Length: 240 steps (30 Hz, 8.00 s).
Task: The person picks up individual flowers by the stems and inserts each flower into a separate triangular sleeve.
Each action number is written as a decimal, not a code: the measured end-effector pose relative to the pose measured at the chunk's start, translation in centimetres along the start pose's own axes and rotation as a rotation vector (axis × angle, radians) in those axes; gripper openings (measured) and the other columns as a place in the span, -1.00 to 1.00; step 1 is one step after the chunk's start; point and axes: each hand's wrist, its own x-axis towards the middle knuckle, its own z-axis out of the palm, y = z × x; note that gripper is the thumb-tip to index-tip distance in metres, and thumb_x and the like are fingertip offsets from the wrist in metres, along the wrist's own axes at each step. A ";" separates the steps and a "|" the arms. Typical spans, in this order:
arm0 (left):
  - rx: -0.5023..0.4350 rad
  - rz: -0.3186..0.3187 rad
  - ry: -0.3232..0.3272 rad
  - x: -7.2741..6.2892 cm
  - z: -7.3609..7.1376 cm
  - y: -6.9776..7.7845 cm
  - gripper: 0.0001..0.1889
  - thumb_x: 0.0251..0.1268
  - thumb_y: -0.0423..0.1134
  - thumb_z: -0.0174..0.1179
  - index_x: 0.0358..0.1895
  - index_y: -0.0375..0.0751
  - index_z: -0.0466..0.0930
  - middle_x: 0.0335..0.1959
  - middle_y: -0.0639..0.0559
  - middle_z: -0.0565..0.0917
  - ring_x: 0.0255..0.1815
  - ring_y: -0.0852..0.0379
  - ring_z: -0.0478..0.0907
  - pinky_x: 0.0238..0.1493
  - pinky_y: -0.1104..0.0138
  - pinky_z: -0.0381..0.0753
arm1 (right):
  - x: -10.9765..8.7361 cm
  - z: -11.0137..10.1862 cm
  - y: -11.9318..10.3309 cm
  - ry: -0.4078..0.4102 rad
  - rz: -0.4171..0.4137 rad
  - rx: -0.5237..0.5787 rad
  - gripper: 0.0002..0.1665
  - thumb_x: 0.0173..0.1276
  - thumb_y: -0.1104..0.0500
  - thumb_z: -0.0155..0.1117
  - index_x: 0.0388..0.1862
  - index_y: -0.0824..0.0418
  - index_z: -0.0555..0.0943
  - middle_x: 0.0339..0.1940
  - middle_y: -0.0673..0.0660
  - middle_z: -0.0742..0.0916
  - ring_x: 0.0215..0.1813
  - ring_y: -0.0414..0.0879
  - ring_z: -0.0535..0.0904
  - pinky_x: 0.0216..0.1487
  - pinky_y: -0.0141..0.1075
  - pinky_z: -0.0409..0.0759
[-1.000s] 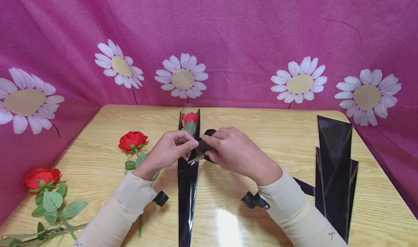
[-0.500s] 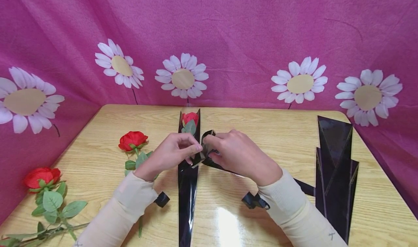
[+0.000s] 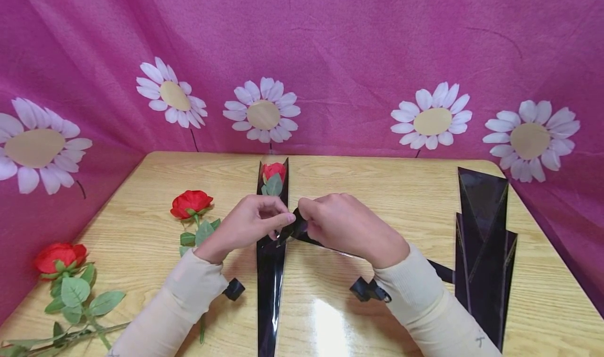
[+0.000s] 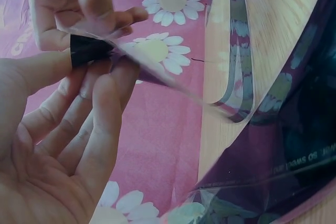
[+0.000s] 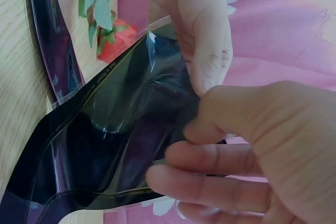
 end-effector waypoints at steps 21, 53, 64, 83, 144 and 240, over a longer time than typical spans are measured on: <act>-0.069 -0.022 0.100 -0.1 -0.5 0.2 -0.86 0.46 -0.15 0.29 -0.12 -0.13 0.65 -0.20 -0.09 0.82 -0.47 0.11 0.75 -0.21 0.02 0.83 | -0.1 0.3 -0.3 0.033 -0.028 0.006 -0.83 0.30 0.31 0.38 -0.30 0.06 0.58 -0.44 -0.09 0.65 -0.55 -0.36 0.35 -0.51 -0.51 0.36; 0.046 0.011 0.268 -0.3 -0.1 0.7 -0.75 0.44 -0.18 0.30 0.11 -0.09 0.68 -0.20 -0.06 0.79 -0.49 0.17 0.78 -0.34 0.32 0.77 | 0.6 0.6 -1.0 0.187 -0.165 -0.133 -0.85 0.33 0.19 0.50 -0.14 0.12 0.74 -0.31 -0.03 0.72 -0.33 -0.20 0.59 -0.25 -0.33 0.69; -0.004 -0.009 0.219 -0.3 -0.2 0.7 -0.66 0.40 -0.26 0.20 0.21 -0.13 0.56 -0.23 -0.12 0.75 -0.47 0.09 0.80 -0.31 0.26 0.80 | 0.4 0.3 -1.0 0.244 -0.163 -0.154 -0.82 0.28 0.17 0.54 -0.16 0.13 0.75 -0.32 -0.02 0.75 -0.29 -0.15 0.66 -0.14 -0.24 0.74; 0.282 -0.014 -0.039 -0.4 0.2 0.2 -0.86 0.36 -0.12 0.39 -0.26 -0.08 0.69 -0.57 0.09 0.73 -0.56 0.24 0.71 -0.41 0.39 0.69 | 0.2 0.8 -1.4 0.117 -0.198 -0.165 -0.86 0.20 0.21 0.49 -0.42 0.10 0.65 -0.53 -0.07 0.55 -0.48 -0.26 0.35 -0.39 -0.43 0.46; 0.577 0.076 0.102 -0.3 1.4 0.2 -0.83 0.43 -0.16 0.29 -0.31 -0.16 0.71 -0.72 0.12 0.47 -0.72 0.26 0.39 -0.67 0.46 0.30 | 0.2 2.1 -1.5 0.102 -0.239 -0.265 -0.88 0.11 0.23 0.44 -0.46 0.12 0.62 -0.59 -0.06 0.52 -0.51 -0.21 0.33 -0.38 -0.39 0.44; 0.641 -0.448 0.179 -2.3 -11.3 -7.9 -0.62 0.27 -0.06 0.34 -0.66 -0.09 0.50 -0.66 0.08 0.49 -0.49 0.06 0.47 -0.42 0.30 0.41 | 0.2 2.1 -0.8 0.015 -0.129 -0.211 -0.76 0.15 0.27 0.44 -0.55 0.08 0.54 -0.60 -0.08 0.46 -0.52 -0.25 0.29 -0.43 -0.42 0.37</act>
